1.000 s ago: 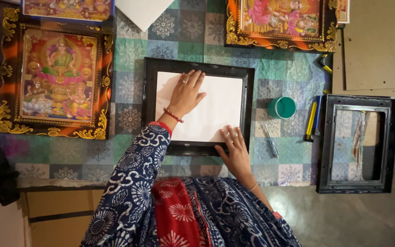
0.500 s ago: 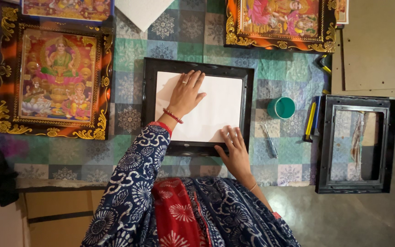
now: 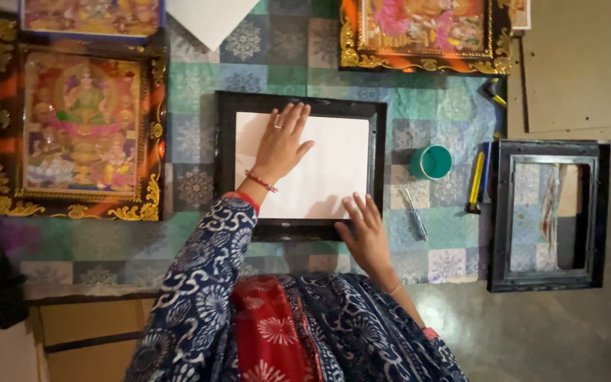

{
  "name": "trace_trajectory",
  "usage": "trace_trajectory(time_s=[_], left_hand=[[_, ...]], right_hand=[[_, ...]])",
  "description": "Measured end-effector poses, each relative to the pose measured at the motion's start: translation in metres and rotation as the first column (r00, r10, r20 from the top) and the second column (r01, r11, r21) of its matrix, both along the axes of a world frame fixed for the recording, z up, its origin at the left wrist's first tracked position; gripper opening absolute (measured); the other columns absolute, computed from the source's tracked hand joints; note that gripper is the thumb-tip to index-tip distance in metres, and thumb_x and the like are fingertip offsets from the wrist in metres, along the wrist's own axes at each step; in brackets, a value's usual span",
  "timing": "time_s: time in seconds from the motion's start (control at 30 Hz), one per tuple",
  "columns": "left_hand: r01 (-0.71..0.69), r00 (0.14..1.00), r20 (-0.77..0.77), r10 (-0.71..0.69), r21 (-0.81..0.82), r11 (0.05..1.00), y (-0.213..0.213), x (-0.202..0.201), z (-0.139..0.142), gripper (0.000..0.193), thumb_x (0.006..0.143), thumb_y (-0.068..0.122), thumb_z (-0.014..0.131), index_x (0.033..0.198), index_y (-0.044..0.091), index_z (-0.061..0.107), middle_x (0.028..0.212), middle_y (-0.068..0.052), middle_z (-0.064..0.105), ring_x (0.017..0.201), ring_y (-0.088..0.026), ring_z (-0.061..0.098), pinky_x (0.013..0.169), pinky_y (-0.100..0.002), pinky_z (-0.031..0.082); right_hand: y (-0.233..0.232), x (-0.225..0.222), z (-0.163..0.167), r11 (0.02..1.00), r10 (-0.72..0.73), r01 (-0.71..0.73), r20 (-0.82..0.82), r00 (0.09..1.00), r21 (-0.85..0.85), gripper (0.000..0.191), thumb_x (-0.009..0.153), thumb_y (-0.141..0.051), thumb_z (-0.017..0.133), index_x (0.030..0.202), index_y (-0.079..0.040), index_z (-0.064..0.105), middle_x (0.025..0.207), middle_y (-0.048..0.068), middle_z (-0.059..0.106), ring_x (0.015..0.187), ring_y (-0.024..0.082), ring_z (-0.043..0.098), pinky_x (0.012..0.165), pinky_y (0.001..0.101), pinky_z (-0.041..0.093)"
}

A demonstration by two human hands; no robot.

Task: The person uses a screwdriver to drive screws into a wooden backing board on the table. They then place a glass pane into a black picture frame, lay a printed religious image over it, position the backing board behind it, and press the board into place while fastening it.

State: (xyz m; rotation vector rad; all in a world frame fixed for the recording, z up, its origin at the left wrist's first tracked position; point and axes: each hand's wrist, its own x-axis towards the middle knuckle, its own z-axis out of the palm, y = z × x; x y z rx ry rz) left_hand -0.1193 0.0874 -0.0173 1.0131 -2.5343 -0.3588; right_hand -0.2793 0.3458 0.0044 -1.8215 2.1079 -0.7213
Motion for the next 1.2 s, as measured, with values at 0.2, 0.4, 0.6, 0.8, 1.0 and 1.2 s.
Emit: trace_trajectory(time_s=[0.2,0.4,0.6,0.8,1.0,1.2], left_hand=[[-0.057,0.993,-0.100,0.056,-0.001,0.998,0.008,0.022,0.029,0.080,0.102,0.041,0.067,0.162,0.004,0.030,0.164,-0.017,0.035,0.153,-0.036,0.032,0.125,-0.055,0.023],[-0.153,0.974,-0.160,0.159,0.054,0.987,0.049,0.074,0.055,0.076,0.105,0.037,0.065,0.164,0.004,0.029,0.167,-0.018,0.035,0.156,-0.037,0.031,0.128,-0.055,0.022],[-0.250,0.942,-0.194,0.272,0.133,0.959,0.098,0.110,0.055,0.076,0.105,0.036,0.062,0.162,-0.002,0.027,0.165,-0.022,0.035,0.155,-0.042,0.030,0.126,-0.057,0.021],[-0.341,0.892,-0.258,0.370,0.152,0.928,0.120,0.133,0.039,0.077,0.106,0.037,0.061,0.161,-0.003,0.026,0.164,-0.025,0.036,0.155,-0.044,0.030,0.128,-0.057,0.021],[-0.388,0.860,-0.291,0.419,0.161,0.908,0.141,0.139,0.033,0.075,0.107,0.034,0.060,0.162,-0.003,0.025,0.164,-0.026,0.037,0.155,-0.043,0.032,0.128,-0.058,0.021],[-0.359,0.870,-0.289,0.401,0.188,0.914,0.153,0.122,0.039,0.074,0.107,0.035,0.059,0.162,-0.002,0.026,0.163,-0.026,0.037,0.154,-0.044,0.033,0.127,-0.059,0.022]], right_hand=[[0.046,-0.126,-0.012,0.887,-0.371,0.294,-0.171,0.913,-0.355,0.049,0.092,-0.005,0.077,0.138,0.000,0.060,0.138,0.020,0.062,0.132,0.040,0.056,0.115,0.0497,0.043],[0.107,-0.242,-0.020,0.760,-0.619,0.650,-0.299,0.726,0.004,0.092,0.083,-0.037,0.088,0.147,0.013,0.044,0.131,0.038,0.051,0.118,0.057,0.049,0.102,0.0588,0.040],[0.118,-0.258,-0.016,0.792,-0.595,0.611,-0.211,0.775,0.011,0.064,0.093,-0.033,0.077,0.142,0.004,0.056,0.135,0.032,0.055,0.125,0.051,0.053,0.110,0.0546,0.044],[0.107,-0.265,-0.013,0.756,-0.622,0.653,-0.253,0.741,0.054,0.074,0.091,-0.036,0.081,0.144,0.006,0.052,0.134,0.035,0.053,0.123,0.052,0.051,0.108,0.0543,0.042],[0.076,-0.215,-0.013,0.875,-0.474,0.417,-0.255,0.843,-0.248,0.063,0.097,-0.018,0.076,0.152,0.001,0.050,0.146,0.026,0.054,0.135,0.045,0.048,0.117,0.0531,0.040],[-0.003,-0.144,0.002,0.926,-0.312,0.264,-0.152,0.938,-0.270,0.060,0.098,-0.016,0.078,0.149,-0.002,0.051,0.146,0.023,0.052,0.138,0.043,0.046,0.116,0.0515,0.037]])
